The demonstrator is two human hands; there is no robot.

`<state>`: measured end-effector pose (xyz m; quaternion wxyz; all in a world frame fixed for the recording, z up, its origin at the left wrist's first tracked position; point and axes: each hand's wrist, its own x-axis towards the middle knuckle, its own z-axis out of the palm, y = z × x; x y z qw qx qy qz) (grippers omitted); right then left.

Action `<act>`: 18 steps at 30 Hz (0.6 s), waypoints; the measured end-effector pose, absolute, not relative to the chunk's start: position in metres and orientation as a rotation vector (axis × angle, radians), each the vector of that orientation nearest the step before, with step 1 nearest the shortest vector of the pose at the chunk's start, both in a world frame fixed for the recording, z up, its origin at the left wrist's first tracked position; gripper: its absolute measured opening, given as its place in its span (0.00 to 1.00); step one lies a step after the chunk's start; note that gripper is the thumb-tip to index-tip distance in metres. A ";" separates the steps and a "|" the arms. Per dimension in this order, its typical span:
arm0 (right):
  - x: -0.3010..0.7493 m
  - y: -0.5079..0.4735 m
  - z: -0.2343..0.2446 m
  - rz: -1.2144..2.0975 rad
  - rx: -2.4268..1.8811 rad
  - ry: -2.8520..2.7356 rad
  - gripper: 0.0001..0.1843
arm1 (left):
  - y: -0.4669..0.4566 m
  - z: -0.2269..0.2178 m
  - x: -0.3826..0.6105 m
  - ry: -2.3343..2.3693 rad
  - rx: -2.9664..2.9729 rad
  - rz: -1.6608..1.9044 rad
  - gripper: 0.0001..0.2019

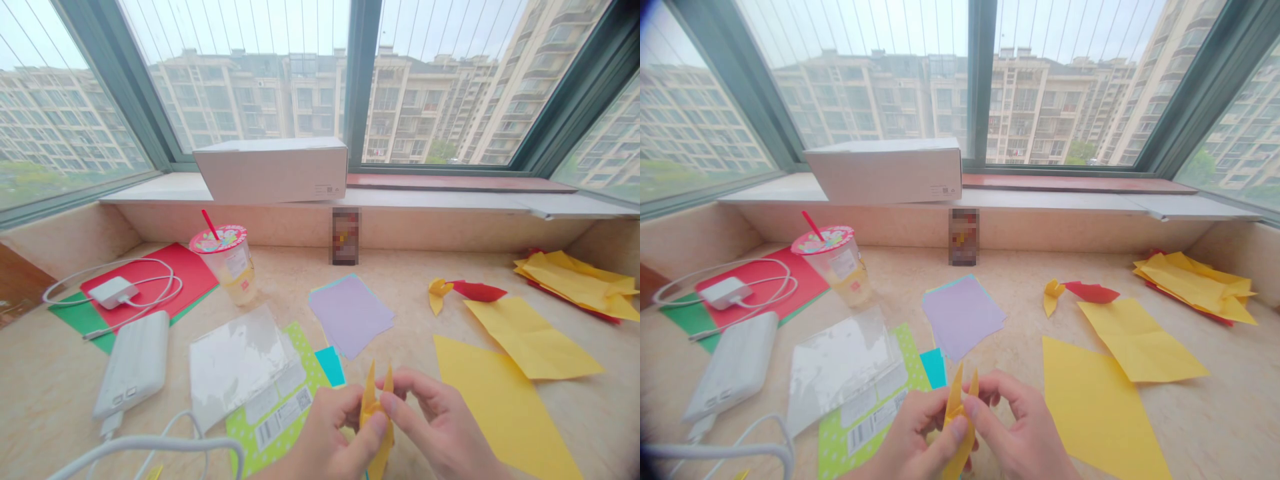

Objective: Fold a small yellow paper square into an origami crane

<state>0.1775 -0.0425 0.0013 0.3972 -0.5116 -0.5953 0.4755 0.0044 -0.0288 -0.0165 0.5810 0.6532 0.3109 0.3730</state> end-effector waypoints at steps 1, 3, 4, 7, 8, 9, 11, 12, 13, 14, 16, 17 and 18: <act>0.178 -0.042 0.001 1.209 -1.297 -1.509 0.16 | -0.029 -0.016 0.005 0.736 1.505 0.858 0.21; 0.178 -0.042 0.001 1.222 -1.291 -1.515 0.17 | -0.028 -0.016 0.005 0.756 1.472 0.837 0.21; 0.178 -0.042 0.001 1.228 -1.288 -1.520 0.18 | -0.028 -0.016 0.005 0.765 1.464 0.831 0.21; 0.177 -0.042 0.001 1.229 -1.288 -1.523 0.18 | -0.029 -0.016 0.005 0.783 1.466 0.825 0.22; 0.177 -0.042 0.001 1.229 -1.288 -1.520 0.18 | -0.029 -0.016 0.005 0.788 1.464 0.824 0.22; 0.177 -0.042 0.001 1.229 -1.287 -1.516 0.18 | -0.029 -0.016 0.005 0.793 1.462 0.822 0.22; 0.177 -0.042 0.001 1.234 -1.281 -1.505 0.18 | -0.029 -0.015 0.005 0.799 1.456 0.820 0.23; 0.177 -0.042 0.001 1.238 -1.276 -1.499 0.18 | -0.029 -0.015 0.005 0.802 1.452 0.820 0.23; 0.177 -0.042 0.001 1.242 -1.269 -1.494 0.18 | -0.029 -0.015 0.005 0.804 1.443 0.816 0.23; 0.176 -0.042 0.002 1.246 -1.261 -1.488 0.18 | -0.029 -0.016 0.005 0.805 1.425 0.810 0.23; 0.176 -0.042 0.004 1.264 -1.241 -1.463 0.18 | -0.029 -0.017 0.005 0.799 1.360 0.791 0.24; 0.175 -0.042 0.005 1.280 -1.233 -1.442 0.18 | -0.029 -0.019 0.004 0.789 1.320 0.779 0.24; 0.175 -0.042 0.007 1.291 -1.230 -1.414 0.18 | -0.029 -0.020 0.004 0.779 1.282 0.765 0.25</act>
